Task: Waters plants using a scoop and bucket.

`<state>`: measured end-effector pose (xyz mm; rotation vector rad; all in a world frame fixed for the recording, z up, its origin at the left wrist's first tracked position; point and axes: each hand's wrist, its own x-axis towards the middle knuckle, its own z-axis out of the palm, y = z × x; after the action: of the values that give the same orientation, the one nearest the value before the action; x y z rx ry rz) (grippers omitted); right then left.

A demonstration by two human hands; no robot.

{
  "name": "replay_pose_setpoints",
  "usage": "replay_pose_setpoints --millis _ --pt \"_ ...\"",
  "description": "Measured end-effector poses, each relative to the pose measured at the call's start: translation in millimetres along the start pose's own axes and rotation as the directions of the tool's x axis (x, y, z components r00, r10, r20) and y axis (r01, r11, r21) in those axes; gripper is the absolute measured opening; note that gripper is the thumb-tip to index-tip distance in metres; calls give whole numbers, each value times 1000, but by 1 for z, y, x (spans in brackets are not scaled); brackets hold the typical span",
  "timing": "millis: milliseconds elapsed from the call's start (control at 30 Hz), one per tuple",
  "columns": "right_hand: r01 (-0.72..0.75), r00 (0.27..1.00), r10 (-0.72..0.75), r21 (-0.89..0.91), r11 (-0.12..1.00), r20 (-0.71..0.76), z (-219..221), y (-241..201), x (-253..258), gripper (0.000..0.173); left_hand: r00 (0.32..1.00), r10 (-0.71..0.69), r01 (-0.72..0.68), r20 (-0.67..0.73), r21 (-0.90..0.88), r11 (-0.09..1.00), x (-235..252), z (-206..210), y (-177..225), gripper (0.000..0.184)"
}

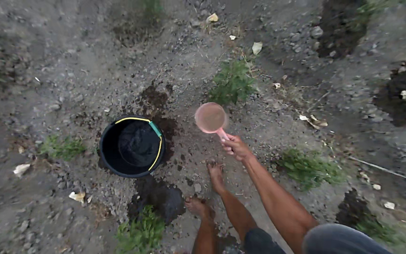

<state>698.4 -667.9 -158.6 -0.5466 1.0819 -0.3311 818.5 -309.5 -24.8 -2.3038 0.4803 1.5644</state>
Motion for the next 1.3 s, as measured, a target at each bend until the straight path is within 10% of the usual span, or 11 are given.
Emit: replay_pose_setpoints --millis 133,433,1300 --pt "-5 968 12 28 1000 -252 -30 -16 17 18 991 100 -93 89 -81 992 -37 -106 74 48" --pt "38 902 -41 -15 999 -430 -63 -45 20 10 992 87 -52 -94 325 944 35 -5 11 59" --pt "-193 740 -29 -254 948 -672 -91 3 -17 14 986 129 -163 101 510 845 62 -37 -1 56"
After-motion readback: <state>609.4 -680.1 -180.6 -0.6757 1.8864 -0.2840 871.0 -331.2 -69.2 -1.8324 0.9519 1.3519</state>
